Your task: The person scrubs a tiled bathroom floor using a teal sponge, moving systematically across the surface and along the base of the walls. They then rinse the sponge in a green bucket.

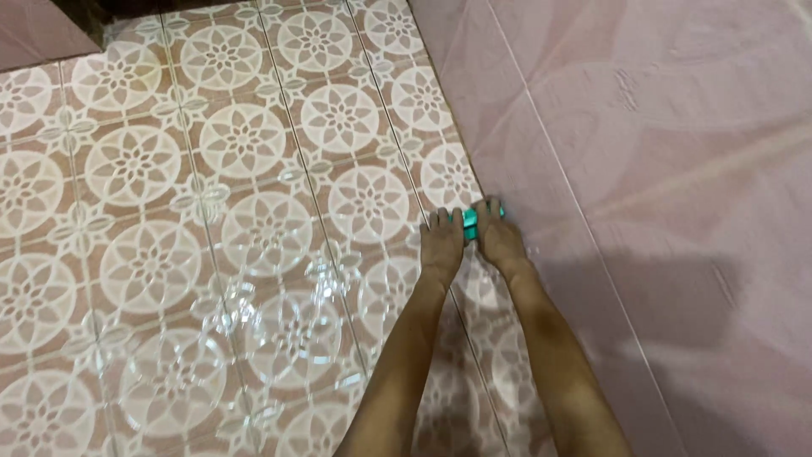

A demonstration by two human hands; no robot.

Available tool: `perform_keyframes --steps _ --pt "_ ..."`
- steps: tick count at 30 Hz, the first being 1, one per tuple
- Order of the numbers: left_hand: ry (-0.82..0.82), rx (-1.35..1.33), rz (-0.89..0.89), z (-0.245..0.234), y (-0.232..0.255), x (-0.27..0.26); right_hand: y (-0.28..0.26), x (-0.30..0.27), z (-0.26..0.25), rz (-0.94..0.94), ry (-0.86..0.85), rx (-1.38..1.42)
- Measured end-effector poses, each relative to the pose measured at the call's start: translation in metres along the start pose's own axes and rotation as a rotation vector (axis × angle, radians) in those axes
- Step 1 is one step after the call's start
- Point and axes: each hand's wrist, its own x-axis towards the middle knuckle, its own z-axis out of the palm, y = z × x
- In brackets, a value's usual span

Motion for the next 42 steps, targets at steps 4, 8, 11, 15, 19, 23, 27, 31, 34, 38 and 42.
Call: perform_keyframes --steps 4,8,11,15,19,23,27,31,34,38,42 --pt "0.084 0.099 -0.047 -0.013 -0.038 0.079 -0.005 0.099 -0.007 -0.023 0.021 0.024" --pt "-0.010 0.124 -0.087 -0.038 -0.070 0.151 -0.039 0.165 -0.049 -0.064 0.091 0.126" --pt "-0.029 0.057 -0.138 -0.040 -0.090 0.187 -0.035 0.220 -0.039 -0.117 0.131 0.097" --pt "-0.056 -0.056 -0.132 -0.042 -0.096 0.200 -0.022 0.241 -0.033 -0.140 0.125 0.074" --pt "-0.054 0.034 -0.064 -0.041 -0.090 0.172 -0.029 0.202 -0.039 -0.123 0.096 0.056" --pt "-0.084 0.067 -0.001 -0.040 -0.058 0.119 -0.015 0.135 -0.020 -0.052 0.093 0.096" --pt "-0.146 0.015 0.035 -0.005 -0.029 0.057 -0.003 0.054 -0.005 -0.010 0.051 0.136" --pt "-0.131 0.009 0.054 -0.008 0.021 -0.035 0.018 -0.037 0.024 0.049 0.032 0.128" --pt "-0.148 -0.018 0.089 0.003 0.049 -0.095 0.016 -0.112 0.023 0.072 -0.004 0.111" --pt "-0.149 -0.044 0.151 -0.010 0.075 -0.173 0.020 -0.188 0.042 0.072 -0.078 0.123" --pt "-0.121 -0.066 0.134 -0.039 0.069 -0.218 0.014 -0.210 0.059 0.029 -0.143 0.065"
